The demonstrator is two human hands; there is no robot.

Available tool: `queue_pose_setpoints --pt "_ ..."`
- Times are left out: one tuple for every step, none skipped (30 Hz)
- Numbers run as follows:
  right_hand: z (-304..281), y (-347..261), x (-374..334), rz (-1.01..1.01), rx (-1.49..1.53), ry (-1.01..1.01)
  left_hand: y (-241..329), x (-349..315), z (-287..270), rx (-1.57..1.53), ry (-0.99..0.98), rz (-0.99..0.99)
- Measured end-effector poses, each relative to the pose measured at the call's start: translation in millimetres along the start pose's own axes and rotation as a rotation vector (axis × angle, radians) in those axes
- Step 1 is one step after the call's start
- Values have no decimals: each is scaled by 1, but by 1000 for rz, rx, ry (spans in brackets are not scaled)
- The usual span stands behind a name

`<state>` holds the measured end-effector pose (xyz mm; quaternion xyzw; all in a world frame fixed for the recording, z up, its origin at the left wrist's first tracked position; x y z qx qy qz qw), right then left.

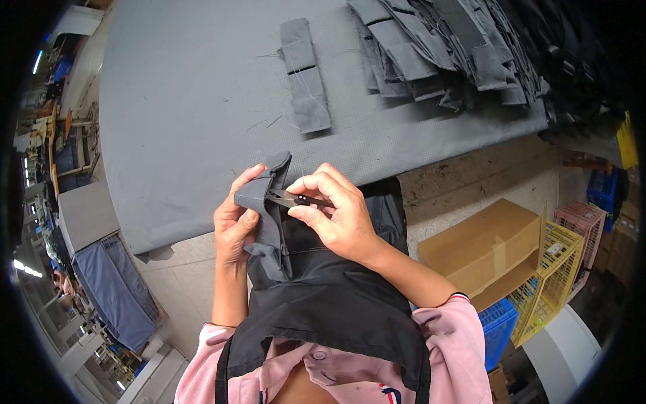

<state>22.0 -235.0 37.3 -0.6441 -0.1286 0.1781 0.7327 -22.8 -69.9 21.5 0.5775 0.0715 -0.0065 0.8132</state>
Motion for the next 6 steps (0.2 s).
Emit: queue_pose_setpoints --pt "1 0 0 -2 28 -6 0 0 0 1 -1 0" --pt "1 -1 0 -3 29 -4 0 -1 0 -5 1 3" --pt "2 -2 0 -2 16 -6 0 -1 0 -12 4 6" --pt "2 -3 0 -1 4 -9 0 -1 0 -11 3 7" --pt "1 -2 -1 -6 -4 -3 1 -1 1 -17 -12 -1" --pt "1 1 -3 -10 -13 3 0 -1 2 -24 -27 -9"
Point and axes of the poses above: each hand's wrist, its own x-axis towards the middle knuckle, its own z-axis out of the palm, y = z × x, the point moved 6 cm from there along x, towards the middle knuckle, and after that the axes turned 1 degree about -y, right-handed, at the moved point
